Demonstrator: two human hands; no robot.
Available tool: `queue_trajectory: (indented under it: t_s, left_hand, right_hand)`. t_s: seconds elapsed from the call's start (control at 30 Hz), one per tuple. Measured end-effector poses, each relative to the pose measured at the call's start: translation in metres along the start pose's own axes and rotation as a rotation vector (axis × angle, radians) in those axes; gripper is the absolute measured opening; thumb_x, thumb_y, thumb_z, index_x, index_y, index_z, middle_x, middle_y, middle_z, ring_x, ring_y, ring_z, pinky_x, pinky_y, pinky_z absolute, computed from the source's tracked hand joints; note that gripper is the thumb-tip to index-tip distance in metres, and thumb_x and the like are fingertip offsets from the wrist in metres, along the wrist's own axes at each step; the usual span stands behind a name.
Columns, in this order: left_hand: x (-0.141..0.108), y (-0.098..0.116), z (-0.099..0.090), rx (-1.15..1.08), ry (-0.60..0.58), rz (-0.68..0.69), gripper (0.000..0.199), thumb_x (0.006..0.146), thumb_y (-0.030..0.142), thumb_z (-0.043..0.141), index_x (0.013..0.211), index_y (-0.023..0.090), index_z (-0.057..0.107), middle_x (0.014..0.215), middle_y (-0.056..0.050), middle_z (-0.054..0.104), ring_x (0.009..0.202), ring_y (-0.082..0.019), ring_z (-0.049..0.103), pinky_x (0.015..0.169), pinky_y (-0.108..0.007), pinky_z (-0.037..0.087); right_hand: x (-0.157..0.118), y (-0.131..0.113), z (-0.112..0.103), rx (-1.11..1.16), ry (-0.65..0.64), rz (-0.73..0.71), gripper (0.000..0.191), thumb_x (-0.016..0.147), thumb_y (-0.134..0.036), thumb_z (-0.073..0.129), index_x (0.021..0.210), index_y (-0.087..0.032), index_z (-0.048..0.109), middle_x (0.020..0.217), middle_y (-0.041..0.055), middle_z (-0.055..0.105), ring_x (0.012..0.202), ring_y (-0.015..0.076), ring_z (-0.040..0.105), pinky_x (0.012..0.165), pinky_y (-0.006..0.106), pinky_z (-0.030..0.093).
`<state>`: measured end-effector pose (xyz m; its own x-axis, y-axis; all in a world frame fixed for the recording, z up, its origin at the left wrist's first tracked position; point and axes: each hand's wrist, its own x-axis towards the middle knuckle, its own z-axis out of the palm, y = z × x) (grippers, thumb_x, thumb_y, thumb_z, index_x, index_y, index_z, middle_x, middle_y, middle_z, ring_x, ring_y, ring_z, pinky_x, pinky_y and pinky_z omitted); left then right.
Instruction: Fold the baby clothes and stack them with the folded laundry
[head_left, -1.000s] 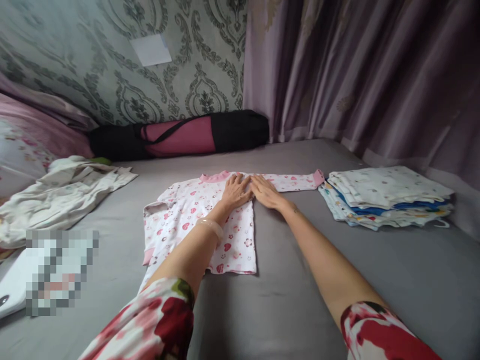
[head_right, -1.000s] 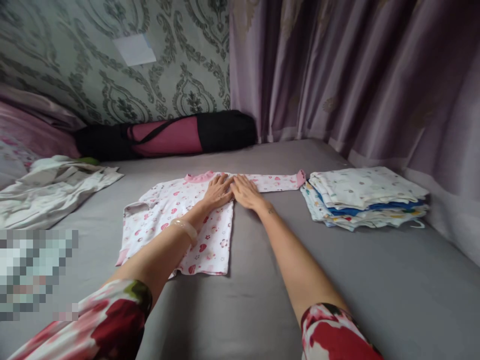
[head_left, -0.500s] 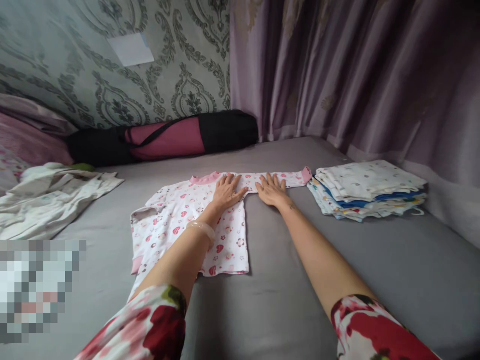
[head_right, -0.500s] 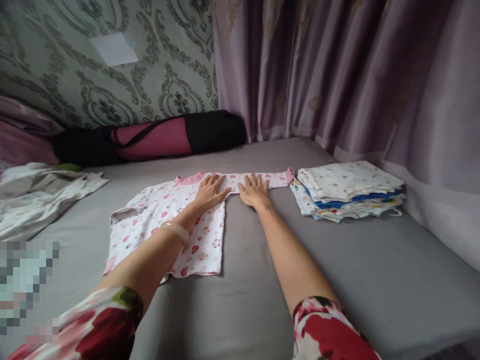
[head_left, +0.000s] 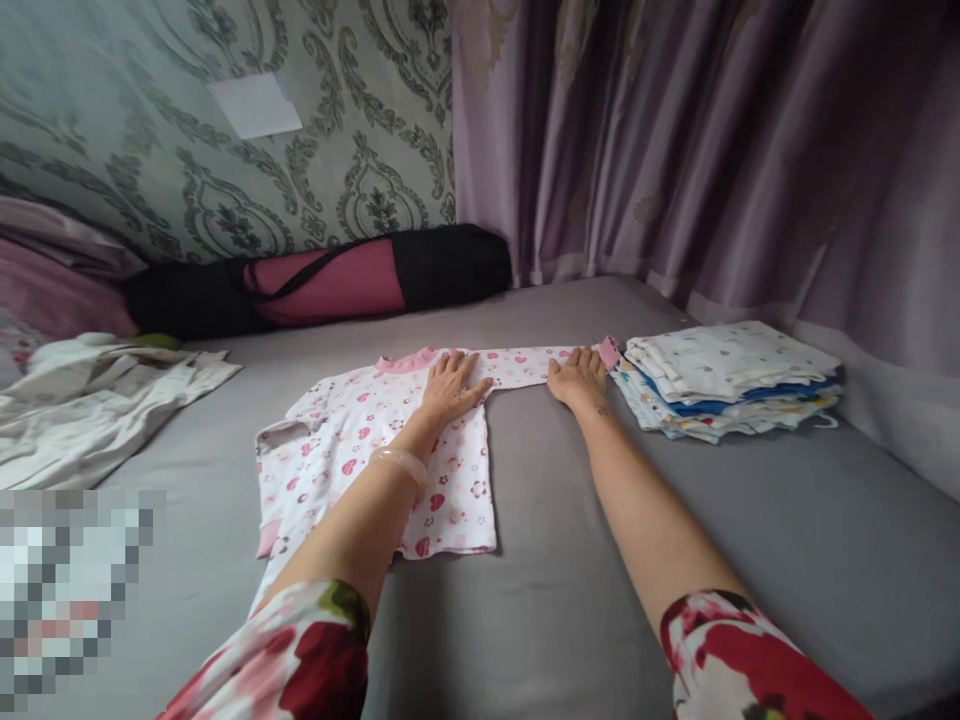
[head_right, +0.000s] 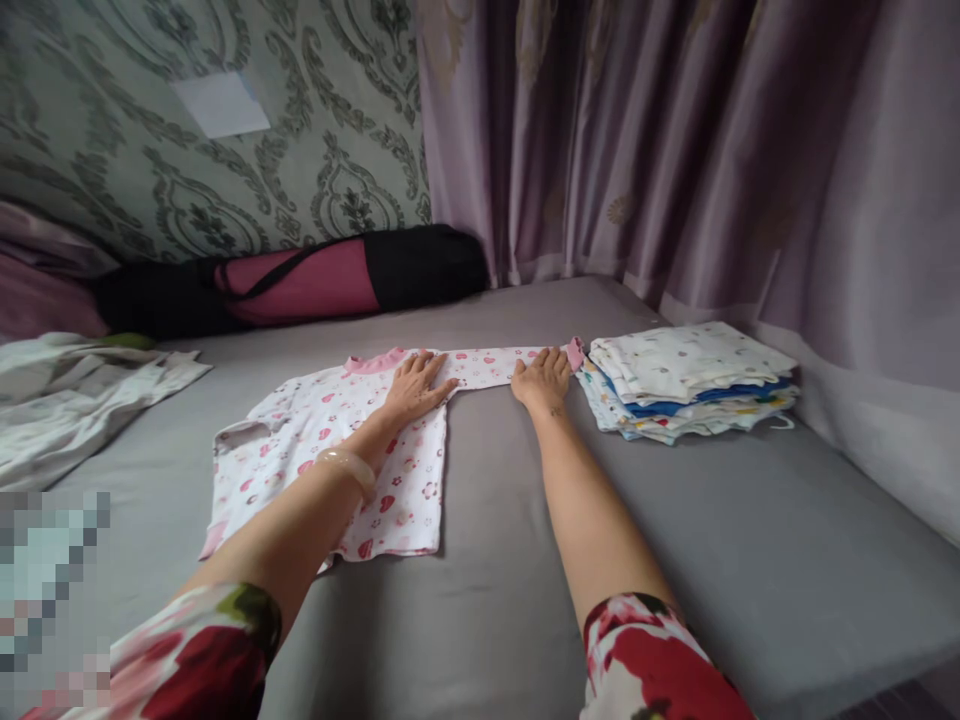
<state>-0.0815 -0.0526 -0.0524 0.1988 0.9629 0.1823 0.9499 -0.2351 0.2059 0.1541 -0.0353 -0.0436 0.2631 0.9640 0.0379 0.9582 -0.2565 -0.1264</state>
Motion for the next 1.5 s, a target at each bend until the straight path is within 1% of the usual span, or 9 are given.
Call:
queue_trajectory:
  t_s: [0.13, 0.2, 0.33, 0.47, 0.73, 1.07, 1.2, 1.33, 1.5]
  left_hand:
    - [0.000, 0.001, -0.001, 0.003, -0.006, 0.000, 0.069, 0.090, 0.064, 0.037, 0.147, 0.025, 0.037, 0.149, -0.009, 0.039, 0.137, -0.033, 0.031, 0.115, -0.045, 0.024]
    - [0.000, 0.002, -0.002, 0.007, -0.010, -0.006, 0.069, 0.090, 0.064, 0.038, 0.147, 0.025, 0.037, 0.150, -0.009, 0.039, 0.138, -0.033, 0.031, 0.115, -0.046, 0.024]
    - [0.000, 0.003, -0.003, 0.026, -0.021, -0.012, 0.069, 0.090, 0.064, 0.038, 0.147, 0.025, 0.037, 0.151, -0.009, 0.038, 0.139, -0.033, 0.030, 0.115, -0.047, 0.024]
    - [-0.001, 0.004, -0.004, 0.053, -0.051, -0.018, 0.065, 0.092, 0.059, 0.037, 0.148, 0.026, 0.036, 0.152, -0.010, 0.036, 0.140, -0.034, 0.029, 0.113, -0.049, 0.025]
    - [-0.002, 0.008, -0.007, 0.056, -0.049, -0.016, 0.063, 0.092, 0.061, 0.037, 0.146, 0.027, 0.040, 0.152, -0.011, 0.036, 0.139, -0.035, 0.029, 0.114, -0.050, 0.024]
    - [-0.001, 0.005, -0.005, 0.032, -0.037, 0.007, 0.056, 0.092, 0.061, 0.037, 0.142, 0.036, 0.044, 0.151, -0.006, 0.036, 0.139, -0.034, 0.030, 0.114, -0.049, 0.023]
    - [-0.002, 0.007, -0.002, 0.051, -0.025, 0.014, 0.058, 0.093, 0.060, 0.035, 0.143, 0.033, 0.043, 0.153, -0.008, 0.034, 0.140, -0.035, 0.029, 0.113, -0.050, 0.023]
    - [-0.002, 0.010, -0.004, 0.022, -0.092, 0.027, 0.063, 0.096, 0.059, 0.027, 0.149, 0.025, 0.035, 0.156, -0.013, 0.029, 0.143, -0.036, 0.025, 0.114, -0.052, 0.022]
    - [-0.016, -0.001, -0.027, -0.034, -0.259, 0.105, 0.063, 0.096, 0.051, 0.034, 0.150, 0.020, 0.029, 0.156, -0.014, 0.030, 0.145, -0.031, 0.025, 0.116, -0.046, 0.022]
  right_hand:
    - [-0.003, -0.004, -0.003, 0.017, 0.060, -0.037, 0.062, 0.098, -0.037, 0.026, 0.143, 0.003, 0.037, 0.151, 0.0236, 0.035, 0.140, 0.0332, 0.028, 0.114, 0.045, 0.019]
    - [-0.009, -0.012, -0.007, 0.043, 0.049, -0.158, 0.059, 0.099, -0.036, 0.022, 0.144, -0.002, 0.039, 0.153, 0.0210, 0.034, 0.142, 0.0317, 0.026, 0.114, 0.047, 0.016]
    - [-0.028, -0.039, -0.010, 0.124, -0.131, -0.579, 0.059, 0.099, -0.039, 0.018, 0.152, -0.016, 0.029, 0.161, 0.0096, 0.020, 0.147, 0.0239, 0.015, 0.118, 0.045, 0.010]
    - [-0.040, -0.056, -0.007, 0.133, -0.248, -0.718, 0.059, 0.099, -0.039, 0.015, 0.153, -0.020, 0.027, 0.162, 0.0032, 0.017, 0.148, 0.0223, 0.012, 0.119, 0.047, 0.005]
    - [-0.017, -0.037, -0.007, 0.079, -0.186, -0.524, 0.058, 0.099, -0.039, 0.014, 0.153, -0.024, 0.027, 0.161, 0.0019, 0.023, 0.147, 0.0259, 0.016, 0.118, 0.051, 0.008]
    - [0.004, -0.010, 0.002, 0.047, -0.039, -0.164, 0.057, 0.099, -0.040, 0.014, 0.148, -0.021, 0.037, 0.156, 0.0109, 0.030, 0.144, 0.0337, 0.020, 0.113, 0.059, 0.014]
    - [0.003, -0.008, 0.003, 0.044, 0.001, -0.168, 0.057, 0.099, -0.040, 0.015, 0.146, -0.019, 0.040, 0.154, 0.0132, 0.034, 0.142, 0.0345, 0.024, 0.112, 0.058, 0.016]
    - [0.005, -0.007, 0.007, 0.033, 0.040, -0.173, 0.057, 0.098, -0.039, 0.016, 0.142, -0.018, 0.046, 0.149, 0.0156, 0.040, 0.139, 0.0356, 0.029, 0.109, 0.060, 0.019]
    - [0.012, -0.006, 0.011, 0.041, 0.054, -0.178, 0.058, 0.097, -0.039, 0.016, 0.140, -0.018, 0.048, 0.147, 0.0164, 0.042, 0.136, 0.0368, 0.033, 0.106, 0.060, 0.024]
